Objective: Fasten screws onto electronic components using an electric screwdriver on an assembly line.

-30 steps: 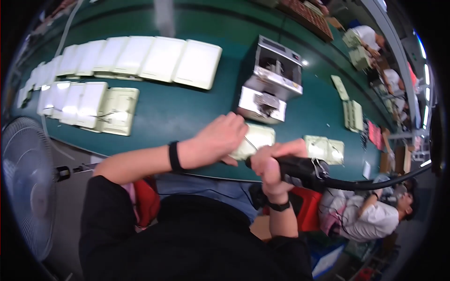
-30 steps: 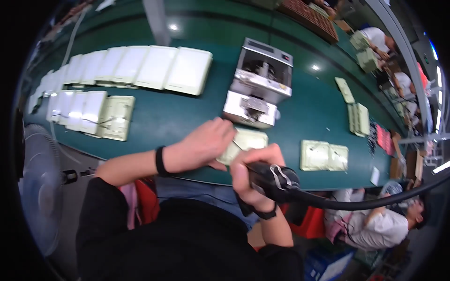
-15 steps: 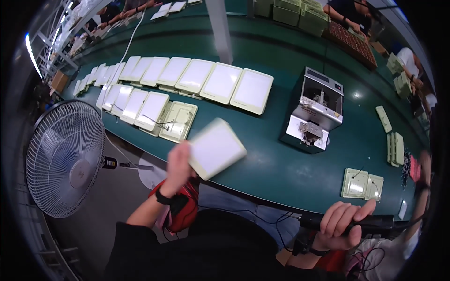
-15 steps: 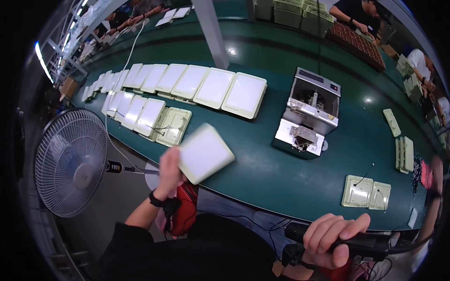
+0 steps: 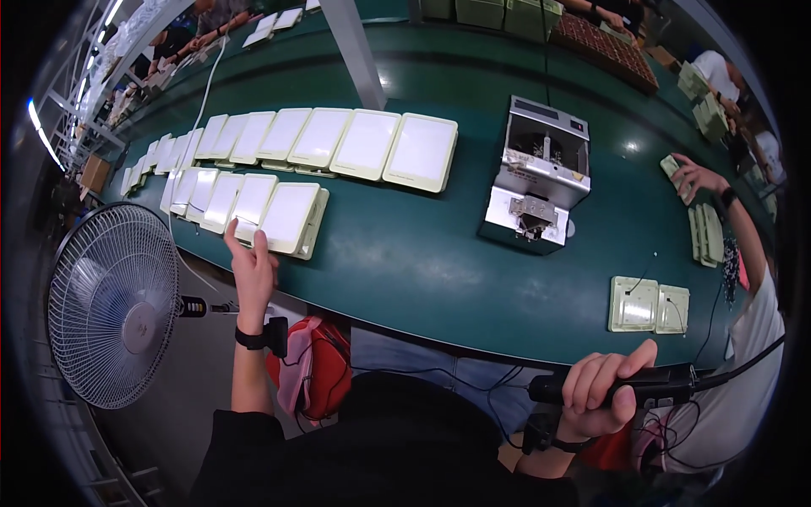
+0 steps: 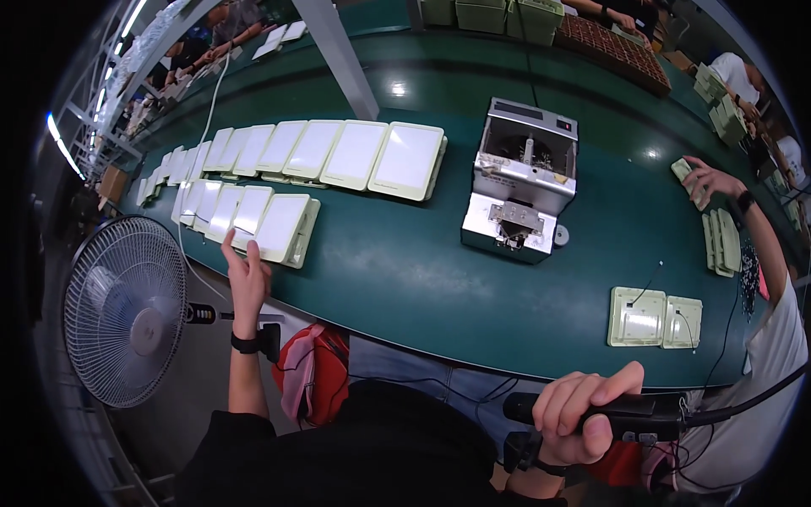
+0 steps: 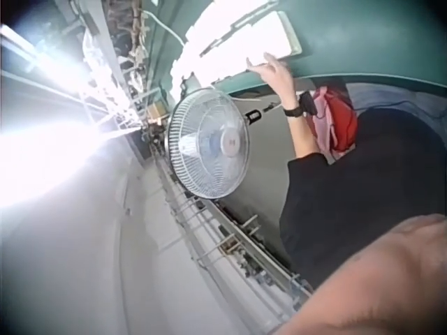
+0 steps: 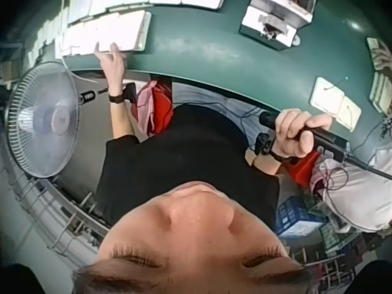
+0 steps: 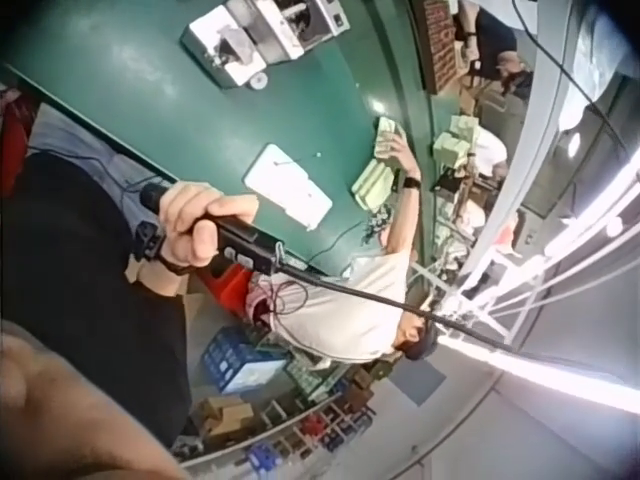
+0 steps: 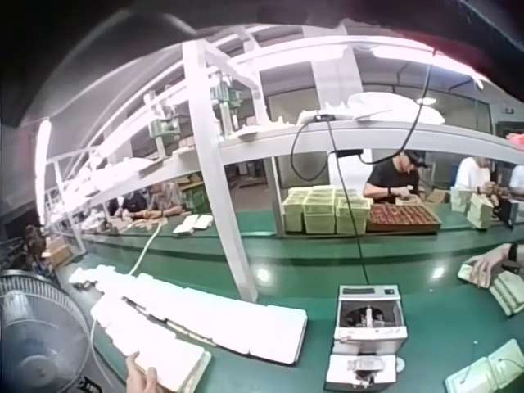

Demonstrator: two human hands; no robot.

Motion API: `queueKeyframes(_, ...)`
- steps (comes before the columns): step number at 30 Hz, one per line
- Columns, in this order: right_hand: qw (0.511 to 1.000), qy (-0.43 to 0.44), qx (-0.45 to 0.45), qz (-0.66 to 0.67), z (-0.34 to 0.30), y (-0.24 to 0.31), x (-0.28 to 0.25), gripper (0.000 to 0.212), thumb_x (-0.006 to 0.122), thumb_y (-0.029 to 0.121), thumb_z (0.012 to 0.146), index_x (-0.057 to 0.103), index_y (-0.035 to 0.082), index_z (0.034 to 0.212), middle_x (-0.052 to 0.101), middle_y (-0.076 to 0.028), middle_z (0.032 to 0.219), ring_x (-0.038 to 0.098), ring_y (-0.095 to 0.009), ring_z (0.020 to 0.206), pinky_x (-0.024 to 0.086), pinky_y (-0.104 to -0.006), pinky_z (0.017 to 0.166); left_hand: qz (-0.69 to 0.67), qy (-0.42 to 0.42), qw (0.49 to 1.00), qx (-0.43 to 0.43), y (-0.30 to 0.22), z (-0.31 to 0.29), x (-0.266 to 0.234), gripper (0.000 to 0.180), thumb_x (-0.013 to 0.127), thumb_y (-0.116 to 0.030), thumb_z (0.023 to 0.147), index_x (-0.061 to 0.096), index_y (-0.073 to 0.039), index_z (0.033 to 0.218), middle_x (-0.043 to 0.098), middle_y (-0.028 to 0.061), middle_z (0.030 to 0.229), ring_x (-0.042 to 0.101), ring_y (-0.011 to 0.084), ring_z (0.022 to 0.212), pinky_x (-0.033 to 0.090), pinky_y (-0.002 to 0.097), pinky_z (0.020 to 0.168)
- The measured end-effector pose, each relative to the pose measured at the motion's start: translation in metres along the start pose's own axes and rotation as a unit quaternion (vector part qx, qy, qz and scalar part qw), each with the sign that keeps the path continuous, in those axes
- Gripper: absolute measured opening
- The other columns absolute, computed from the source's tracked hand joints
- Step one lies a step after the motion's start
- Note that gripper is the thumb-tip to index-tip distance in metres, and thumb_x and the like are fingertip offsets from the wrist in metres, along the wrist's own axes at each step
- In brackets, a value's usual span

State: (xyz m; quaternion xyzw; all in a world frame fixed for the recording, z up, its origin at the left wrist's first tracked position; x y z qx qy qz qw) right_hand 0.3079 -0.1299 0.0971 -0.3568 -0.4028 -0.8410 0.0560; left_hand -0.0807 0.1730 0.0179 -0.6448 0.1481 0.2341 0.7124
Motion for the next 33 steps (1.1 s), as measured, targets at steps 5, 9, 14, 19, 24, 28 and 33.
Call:
queueKeyframes(5, 0.995, -0.08, -0.016, -0.056, -0.021, 0.021, -0.014, 0.036, 0.073, 0.017, 0.094, 0.039, 0.007, 0.101, 0.051, -0.005, 0.057, 0.052, -0.016, 0.044, 0.047, -0.0305, 0.042, 0.157, -0.109, 0.967, 0.17, -0.028, -0.018, 0.006, 0.044, 0.058, -0.023, 0.105, 0.045, -0.003, 0.142, 0.054, 0.0034, 0.056, 0.047, 0.0107, 0.048, 0.037, 0.0282, 0.049)
queueKeyframes(9, 0.997, -0.039, -0.022, -0.065, -0.027, 0.03, -0.009, 0.035, 0.075, 0.014, 0.092, 0.043, 0.004, 0.101, 0.054, -0.006, 0.059, 0.054, -0.017, 0.047, 0.048, -0.0325, 0.046, 0.086, 0.148, 0.949, 0.266, -0.125, -0.086, 0.081, 0.033, 0.064, -0.015, 0.097, 0.06, -0.003, 0.128, 0.066, 0.0123, 0.074, 0.057, 0.0231, 0.054, 0.046, 0.0355, 0.055)
queueKeyframes(14, 0.992, -0.006, -0.063, -0.11, -0.034, 0.054, 0.007, 0.033, 0.075, 0.011, 0.09, 0.045, 0.003, 0.103, 0.058, -0.008, 0.061, 0.055, -0.018, 0.048, 0.049, -0.0339, 0.047, -0.012, 0.511, 0.658, 0.553, -0.214, -0.227, 0.249, 0.044, 0.071, -0.016, 0.085, 0.058, 0.001, 0.123, 0.064, 0.0157, 0.113, 0.062, 0.0325, 0.111, 0.055, 0.043, 0.089)
queueKeyframes(19, 0.985, 0.028, -0.088, -0.143, -0.038, 0.075, 0.029, 0.031, 0.073, 0.007, 0.089, 0.045, 0.002, 0.103, 0.059, -0.009, 0.062, 0.056, -0.019, 0.048, 0.051, -0.0353, 0.048, -0.102, 0.456, 0.599, 0.65, -0.29, -0.326, 0.374, 0.052, 0.075, -0.023, 0.081, 0.058, 0.0, 0.124, 0.06, 0.016, 0.13, 0.054, 0.0334, 0.128, 0.042, 0.0445, 0.111)
queueKeyframes(24, 0.967, 0.031, -0.079, -0.24, -0.045, 0.09, 0.031, 0.032, 0.068, 0.012, 0.091, 0.038, 0.005, 0.099, 0.052, -0.005, 0.055, 0.05, -0.016, 0.038, 0.049, -0.0315, 0.038, -0.036, 0.409, 0.627, 0.662, -0.271, -0.333, 0.428, 0.062, 0.078, -0.03, 0.082, 0.056, -0.003, 0.133, 0.055, 0.0151, 0.143, 0.047, 0.0338, 0.139, 0.034, 0.0482, 0.119)
queueKeyframes(28, 0.971, 0.032, -0.065, -0.229, -0.045, 0.089, 0.028, 0.031, 0.068, 0.011, 0.091, 0.039, 0.005, 0.099, 0.053, -0.005, 0.055, 0.051, -0.016, 0.038, 0.05, -0.032, 0.039, 0.011, 0.459, 0.607, 0.649, -0.24, -0.31, 0.395, 0.07, 0.079, -0.035, 0.082, 0.053, -0.006, 0.14, 0.05, 0.0133, 0.15, 0.043, 0.034, 0.143, 0.029, 0.05, 0.122)
queueKeyframes(33, 0.967, 0.145, -0.061, -0.199, -0.021, 0.078, 0.022, 0.039, 0.072, 0.01, 0.09, 0.042, 0.002, 0.112, 0.061, -0.009, 0.064, 0.06, -0.022, 0.051, 0.058, -0.039, 0.053, 0.01, 0.43, 0.624, 0.653, -0.192, -0.264, 0.317, 0.08, 0.082, -0.038, 0.078, 0.049, -0.009, 0.145, 0.047, 0.014, 0.153, 0.041, 0.0349, 0.145, 0.028, 0.0499, 0.123)
Point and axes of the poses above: each hand's wrist, its own z-axis towards the middle knuckle, its own x-axis out of the palm, y = z × x, the point moved 4 cm from there along z, towards the middle knuckle
